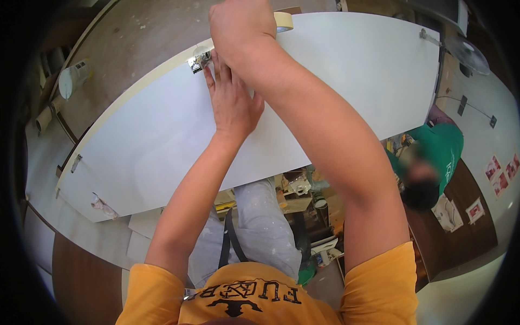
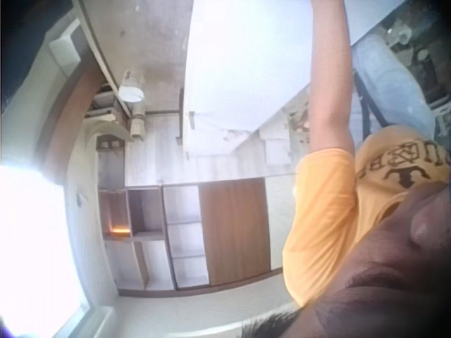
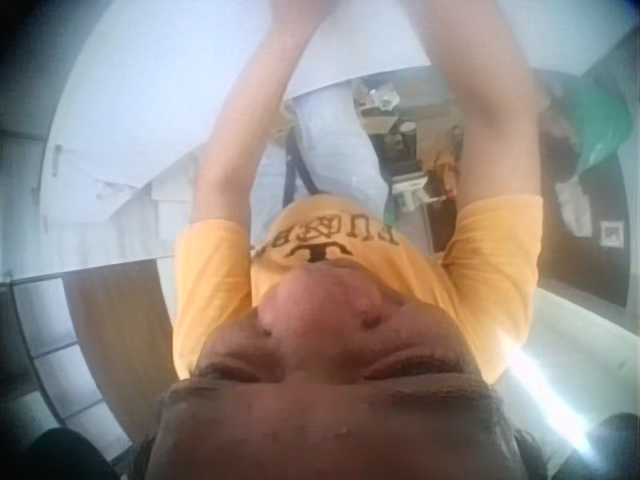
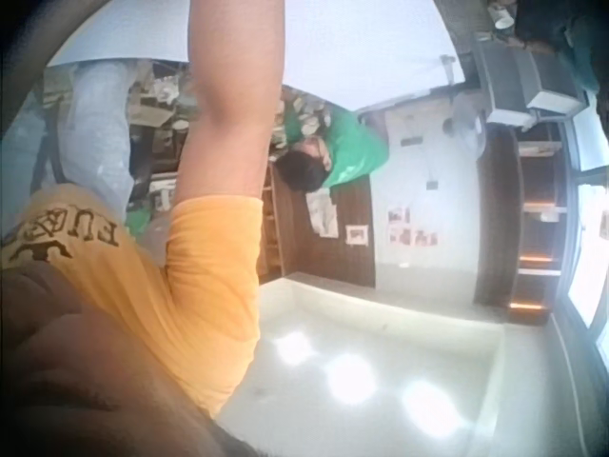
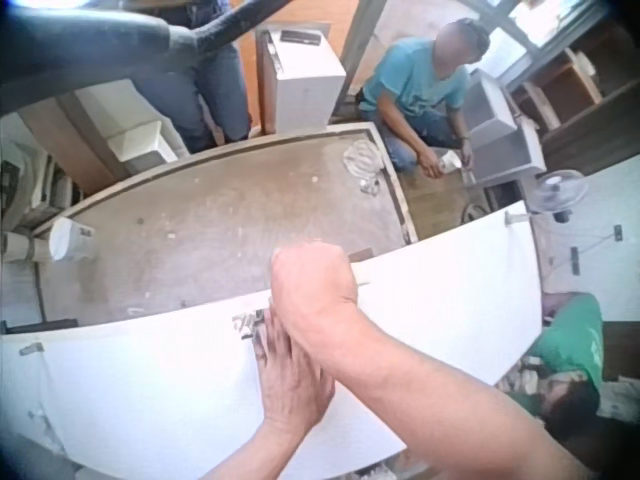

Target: The person applies a strip of edge banding to the long edge of a white cabinet door, smoothing it by hand. They then use a utility knife to trim the excess banding flush with the door surface.

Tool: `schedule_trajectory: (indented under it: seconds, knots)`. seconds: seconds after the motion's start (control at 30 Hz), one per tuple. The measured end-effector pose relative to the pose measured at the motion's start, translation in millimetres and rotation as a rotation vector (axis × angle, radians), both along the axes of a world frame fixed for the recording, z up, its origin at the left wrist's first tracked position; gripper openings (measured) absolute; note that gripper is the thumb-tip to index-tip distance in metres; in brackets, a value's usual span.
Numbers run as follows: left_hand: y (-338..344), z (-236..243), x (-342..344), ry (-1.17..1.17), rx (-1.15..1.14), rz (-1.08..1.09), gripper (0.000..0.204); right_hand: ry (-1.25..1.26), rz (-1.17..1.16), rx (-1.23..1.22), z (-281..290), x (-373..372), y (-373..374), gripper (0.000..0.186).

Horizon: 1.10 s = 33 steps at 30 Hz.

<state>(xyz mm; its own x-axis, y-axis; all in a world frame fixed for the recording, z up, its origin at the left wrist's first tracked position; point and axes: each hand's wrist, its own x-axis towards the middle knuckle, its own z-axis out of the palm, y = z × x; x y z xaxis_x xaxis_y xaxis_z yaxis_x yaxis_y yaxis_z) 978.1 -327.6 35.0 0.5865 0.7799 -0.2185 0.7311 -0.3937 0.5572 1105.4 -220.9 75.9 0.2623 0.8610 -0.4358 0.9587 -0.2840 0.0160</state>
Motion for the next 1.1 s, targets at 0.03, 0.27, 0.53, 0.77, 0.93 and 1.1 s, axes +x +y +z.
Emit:
schedule_trajectory:
  seconds: [0.03,0.27,0.53,0.77,0.93,1.1]
  knots:
    - [1.5,-9.7,4.1,0.031,0.031,0.023,0.094,0.016,0.003,-0.002,3.4,-0.5,1.7,0.014]
    - [-4.8,-28.5,16.2,0.26,0.083,0.041,0.098,0.076,-0.003,0.003,0.2,1.4,0.4,0.013]
    - [-8.4,-38.6,29.4,0.233,0.162,0.163,0.096,0.142,0.011,-0.029,19.2,7.2,-12.3,0.015]
    - [-4.4,-37.0,46.4,0.185,0.222,0.281,0.086,0.481,0.042,0.144,24.5,52.5,-45.9,0.033]
    - [-6.4,-33.6,49.2,0.22,0.252,0.273,0.081,0.763,-0.03,0.202,28.2,82.5,-55.9,0.031]
    - [-6.4,-36.1,49.0,0.23,0.271,0.311,0.081,0.678,-0.078,0.169,43.5,131.1,-80.3,0.023]
